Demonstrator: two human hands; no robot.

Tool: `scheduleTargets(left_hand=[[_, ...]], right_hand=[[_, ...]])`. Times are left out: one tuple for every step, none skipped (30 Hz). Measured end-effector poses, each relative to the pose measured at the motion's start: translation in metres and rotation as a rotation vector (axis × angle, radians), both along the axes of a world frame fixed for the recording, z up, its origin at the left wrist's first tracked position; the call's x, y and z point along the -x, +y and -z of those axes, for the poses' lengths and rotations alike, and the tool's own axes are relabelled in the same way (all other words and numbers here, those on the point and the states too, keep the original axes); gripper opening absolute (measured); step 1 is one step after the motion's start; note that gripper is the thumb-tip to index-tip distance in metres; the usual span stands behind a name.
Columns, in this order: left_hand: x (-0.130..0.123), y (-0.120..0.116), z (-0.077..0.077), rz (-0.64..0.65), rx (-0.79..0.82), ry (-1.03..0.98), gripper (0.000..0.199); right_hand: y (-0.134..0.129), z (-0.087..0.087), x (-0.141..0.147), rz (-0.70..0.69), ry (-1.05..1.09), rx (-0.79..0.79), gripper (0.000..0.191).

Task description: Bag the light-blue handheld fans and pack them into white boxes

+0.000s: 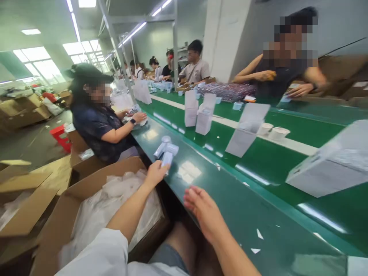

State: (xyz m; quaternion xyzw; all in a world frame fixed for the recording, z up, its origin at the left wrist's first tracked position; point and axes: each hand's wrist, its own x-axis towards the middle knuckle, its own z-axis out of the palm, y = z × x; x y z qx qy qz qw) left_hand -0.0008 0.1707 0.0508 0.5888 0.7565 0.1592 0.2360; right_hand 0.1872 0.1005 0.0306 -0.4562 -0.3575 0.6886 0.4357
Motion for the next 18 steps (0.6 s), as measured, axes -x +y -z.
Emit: scheduleTargets(left_hand=[[-0.007,-0.021,0.006,0.006,0.016,-0.103,0.046],[-0.014,-0.044,0.014,0.014,0.042,-0.198,0.048],[-0.019,-0.067,0.024,0.030,0.070,-0.318,0.048],[-0.022,-0.088,0.034,0.067,0.097,-0.582,0.048],[-0.019,-0.105,0.044,0.121,0.132,-0.772,0.051],[-0.011,-0.118,0.054,0.177,0.163,-0.872,0.053],[0.005,-0.126,0.063,0.200,0.183,-0.889,0.052],[0.027,-0.128,0.070,0.182,0.179,-0.819,0.049],[0.054,-0.124,0.077,0.095,0.146,-0.676,0.047],[0.083,-0.117,0.083,-0.006,0.092,-0.567,0.045],[0.111,-0.106,0.088,-0.083,0.039,-0.495,0.041],[0.137,-0.094,0.095,-0.141,-0.002,-0.423,0.034],[0.158,-0.082,0.102,-0.180,-0.031,-0.361,0.026],[0.173,-0.071,0.110,-0.207,-0.054,-0.304,0.019],[0.183,-0.062,0.119,-0.222,-0.071,-0.252,0.016],[0.187,-0.055,0.129,-0.229,-0.083,-0.208,0.017],[0.186,-0.050,0.139,-0.232,-0.093,-0.171,0.019],[0.184,-0.048,0.148,-0.232,-0.102,-0.143,0.019]], right_hand=[[0.007,0.003,0.011,0.030,0.074,0.042,0.053],[0.012,0.007,0.021,0.039,0.131,0.067,0.053],[0.014,0.010,0.030,0.030,0.169,0.089,0.052],[0.013,0.014,0.037,0.009,0.184,0.115,0.050],[0.009,0.017,0.043,-0.015,0.180,0.147,0.049],[0.003,0.020,0.047,-0.032,0.166,0.177,0.048],[-0.004,0.022,0.048,-0.047,0.148,0.200,0.047],[-0.012,0.025,0.048,-0.063,0.128,0.214,0.048],[-0.020,0.028,0.047,-0.083,0.107,0.221,0.048],[-0.028,0.032,0.045,-0.099,0.083,0.228,0.050],[-0.036,0.035,0.044,-0.114,0.060,0.238,0.052],[-0.042,0.039,0.043,-0.136,0.038,0.254,0.054],[-0.048,0.042,0.043,-0.174,0.024,0.273,0.055],[-0.053,0.045,0.045,-0.213,0.023,0.285,0.056],[-0.057,0.048,0.047,-0.249,0.030,0.292,0.056],[-0.060,0.050,0.050,-0.281,0.042,0.298,0.055],[-0.062,0.051,0.053,-0.307,0.055,0.308,0.055],[-0.063,0.051,0.055,-0.323,0.066,0.314,0.056]])
